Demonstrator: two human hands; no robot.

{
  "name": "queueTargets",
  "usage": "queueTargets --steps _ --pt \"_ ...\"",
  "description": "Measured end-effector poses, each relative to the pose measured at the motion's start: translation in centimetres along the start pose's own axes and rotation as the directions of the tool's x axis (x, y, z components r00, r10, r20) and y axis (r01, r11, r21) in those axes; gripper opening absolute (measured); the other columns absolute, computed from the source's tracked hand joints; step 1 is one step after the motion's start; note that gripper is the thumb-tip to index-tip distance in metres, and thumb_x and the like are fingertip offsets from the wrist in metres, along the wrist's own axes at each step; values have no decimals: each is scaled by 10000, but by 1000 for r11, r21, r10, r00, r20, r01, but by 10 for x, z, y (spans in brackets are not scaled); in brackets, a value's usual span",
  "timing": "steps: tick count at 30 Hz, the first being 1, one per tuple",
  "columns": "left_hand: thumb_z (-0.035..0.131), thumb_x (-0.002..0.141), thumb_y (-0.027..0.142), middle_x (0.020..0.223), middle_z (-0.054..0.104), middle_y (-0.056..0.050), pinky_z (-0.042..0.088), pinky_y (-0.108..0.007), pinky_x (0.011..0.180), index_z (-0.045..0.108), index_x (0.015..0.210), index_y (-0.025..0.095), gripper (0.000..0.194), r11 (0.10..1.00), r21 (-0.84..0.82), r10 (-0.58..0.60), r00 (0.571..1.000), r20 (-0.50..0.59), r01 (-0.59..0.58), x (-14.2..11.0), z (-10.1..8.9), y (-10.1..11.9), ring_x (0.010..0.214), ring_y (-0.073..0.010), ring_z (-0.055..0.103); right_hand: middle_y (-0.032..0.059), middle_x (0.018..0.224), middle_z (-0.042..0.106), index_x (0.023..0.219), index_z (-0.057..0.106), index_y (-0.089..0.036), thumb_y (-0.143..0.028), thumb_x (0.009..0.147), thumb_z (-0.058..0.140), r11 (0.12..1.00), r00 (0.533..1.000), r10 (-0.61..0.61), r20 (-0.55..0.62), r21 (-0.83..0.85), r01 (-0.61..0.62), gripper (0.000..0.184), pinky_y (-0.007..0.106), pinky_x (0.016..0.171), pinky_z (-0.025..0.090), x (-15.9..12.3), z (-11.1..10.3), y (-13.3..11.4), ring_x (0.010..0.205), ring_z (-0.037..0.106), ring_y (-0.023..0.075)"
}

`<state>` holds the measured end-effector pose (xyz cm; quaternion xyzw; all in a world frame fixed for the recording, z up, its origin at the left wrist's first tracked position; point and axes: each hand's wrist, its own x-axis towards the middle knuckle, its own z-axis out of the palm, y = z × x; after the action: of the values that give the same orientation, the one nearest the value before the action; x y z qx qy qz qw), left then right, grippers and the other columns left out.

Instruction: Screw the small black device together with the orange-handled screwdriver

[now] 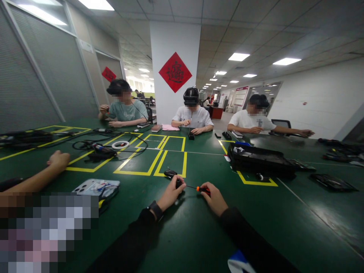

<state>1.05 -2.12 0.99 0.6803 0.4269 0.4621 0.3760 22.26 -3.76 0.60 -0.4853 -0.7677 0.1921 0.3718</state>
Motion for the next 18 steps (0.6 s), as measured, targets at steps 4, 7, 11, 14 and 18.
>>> queueTargets --steps 4,7,11,14,18 --pt "464 782 322 811 501 13 389 -246 705 460 875 191 161 1000 15 7 1000 -9 -6 -1 1 2 718 -114 473 32 888 565 889 550 -188 -187 753 501 1000 1000 -17 2 16 17 145 308 780 406 0 0 -1 842 523 167" --pt "464 780 313 809 497 14 385 -247 704 457 869 188 153 1000 31 6 1000 -13 -6 -1 1 2 715 -115 468 43 919 558 934 551 -186 -201 753 507 999 1000 -22 -1 25 22 186 313 793 408 0 0 -3 867 518 172" --pt "458 784 309 805 491 16 385 -237 680 451 866 187 147 1000 23 4 1000 -10 -4 -1 1 3 699 -111 460 58 924 547 898 573 -183 -190 791 449 999 999 -40 -20 -20 40 164 337 832 392 1 -2 -6 906 498 182" --pt "455 787 313 793 487 17 384 -229 662 449 864 186 148 1000 8 -7 1000 -21 8 -1 1 3 684 -106 453 54 911 546 876 566 -183 -179 775 474 999 999 -48 -8 -21 48 137 338 814 400 0 0 -6 882 502 181" --pt "459 786 322 781 483 20 380 -224 643 448 863 187 156 1000 -6 -21 1000 -20 21 -1 1 2 667 -103 447 47 912 555 893 549 -183 -223 718 565 1000 1000 0 -28 -1 0 181 342 795 413 3 -1 -9 872 516 188"
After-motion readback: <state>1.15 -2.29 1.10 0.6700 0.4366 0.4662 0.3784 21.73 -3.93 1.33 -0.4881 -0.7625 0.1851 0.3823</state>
